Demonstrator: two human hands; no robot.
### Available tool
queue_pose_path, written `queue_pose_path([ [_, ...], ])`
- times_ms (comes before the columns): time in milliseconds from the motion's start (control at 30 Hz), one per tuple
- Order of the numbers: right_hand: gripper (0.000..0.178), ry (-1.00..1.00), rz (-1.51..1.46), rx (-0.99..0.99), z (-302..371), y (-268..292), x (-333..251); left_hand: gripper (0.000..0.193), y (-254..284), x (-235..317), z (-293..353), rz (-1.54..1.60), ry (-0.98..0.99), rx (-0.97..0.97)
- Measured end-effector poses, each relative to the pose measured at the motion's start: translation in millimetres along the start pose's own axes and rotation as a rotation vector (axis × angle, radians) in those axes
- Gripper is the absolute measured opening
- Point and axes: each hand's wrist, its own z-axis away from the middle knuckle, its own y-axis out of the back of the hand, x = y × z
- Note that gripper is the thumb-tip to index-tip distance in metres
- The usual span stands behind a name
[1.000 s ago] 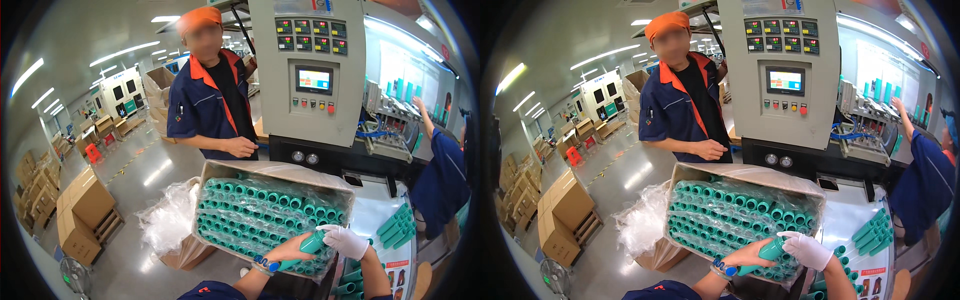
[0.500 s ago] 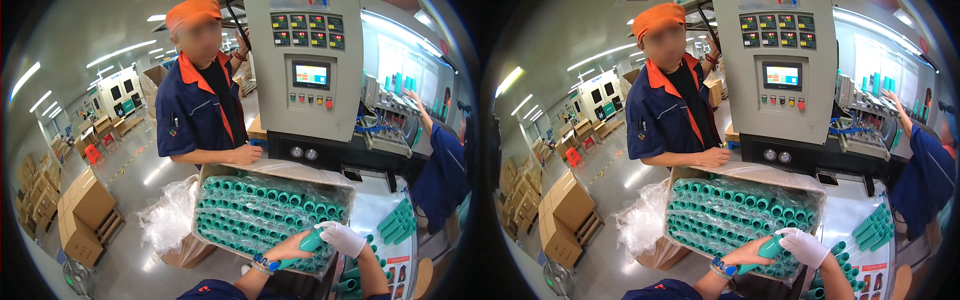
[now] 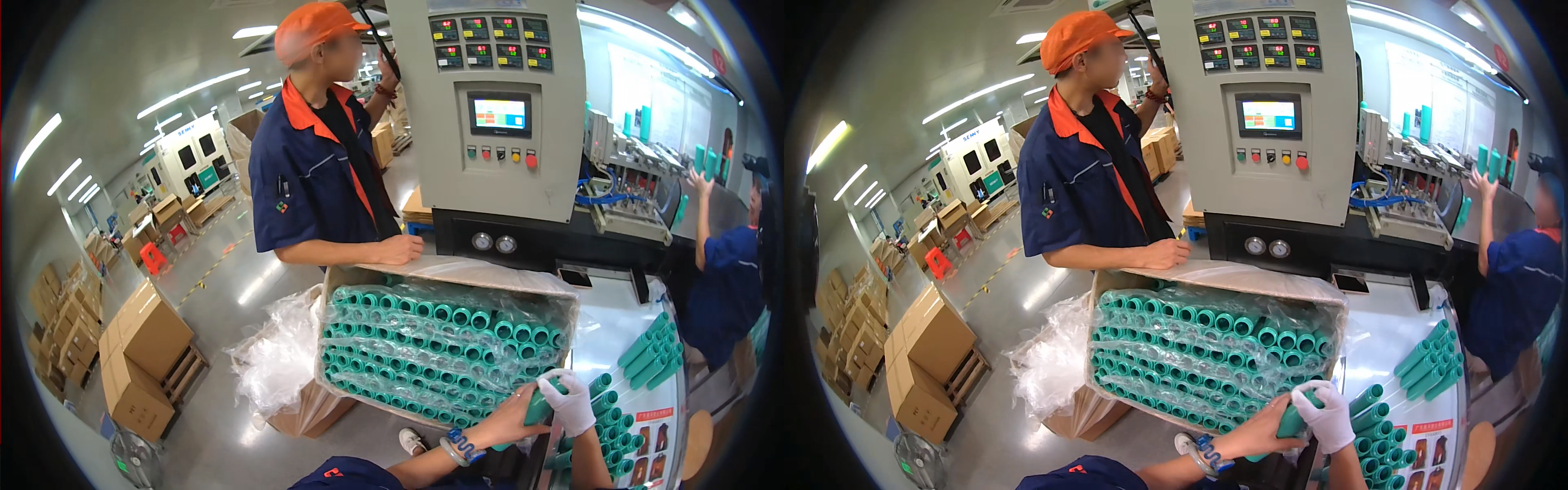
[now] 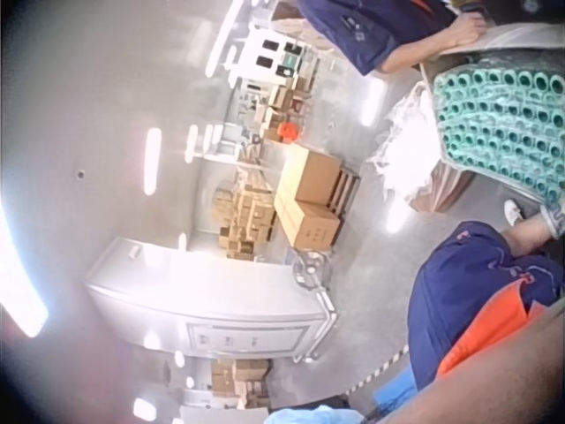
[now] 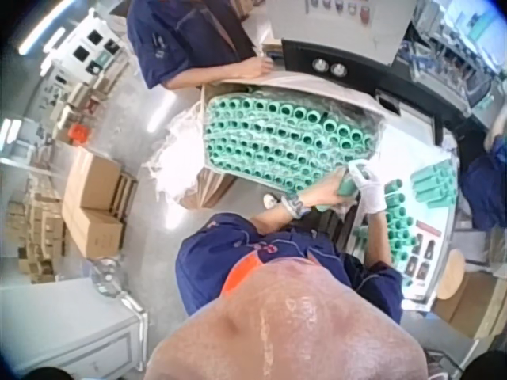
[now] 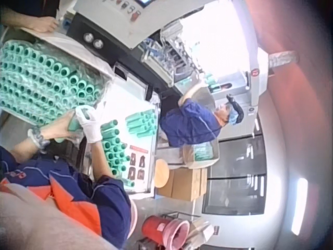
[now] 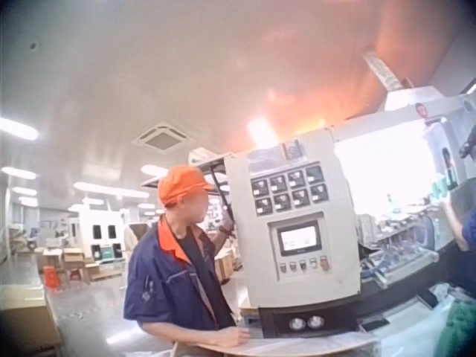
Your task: The person wipes green cylindrical plastic parts clean with a cloth.
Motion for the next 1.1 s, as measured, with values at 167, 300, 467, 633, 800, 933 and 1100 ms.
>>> queue_pose_path([
  [167, 0.015, 0.094, 0.228, 0.301, 18.0, 41.6, 27.0, 0.053, -22.9, 13.8, 11.2, -0.015, -0.171, 0.121],
  [300, 0.010, -0.050, 0.109, 0.434, 32.4, 62.0, 37.7, 0.019, -43.1, 11.0, 23.0, 0.209, -0.279, -0.604],
  [467, 0.008, -0.107, 0.077, 0.438, 49.6, 66.6, 33.2, 0.045, -70.7, 7.4, 36.2, 0.251, -0.531, -1.168],
  [633, 0.013, -0.145, 0.146, 0.448, 60.7, 65.5, 33.9, 0.029, -93.1, 18.0, 34.0, 0.680, -0.472, -1.192],
  [800, 0.014, -0.148, 0.032, 0.473, 64.0, 59.4, 44.7, 0.028, -104.0, 43.2, 11.5, 0.516, -0.569, -1.519],
  [933, 0.012, -0.172, 0.022, 0.454, 64.5, 57.5, 45.1, 0.025, -76.9, 73.4, 20.2, 0.904, -0.207, -1.287],
  [1100, 0.011, -0.179, 0.068, 0.430, 64.1, 55.3, 37.8, 0.020, -45.1, 113.7, 8.2, 0.401, -0.900, -1.054],
])
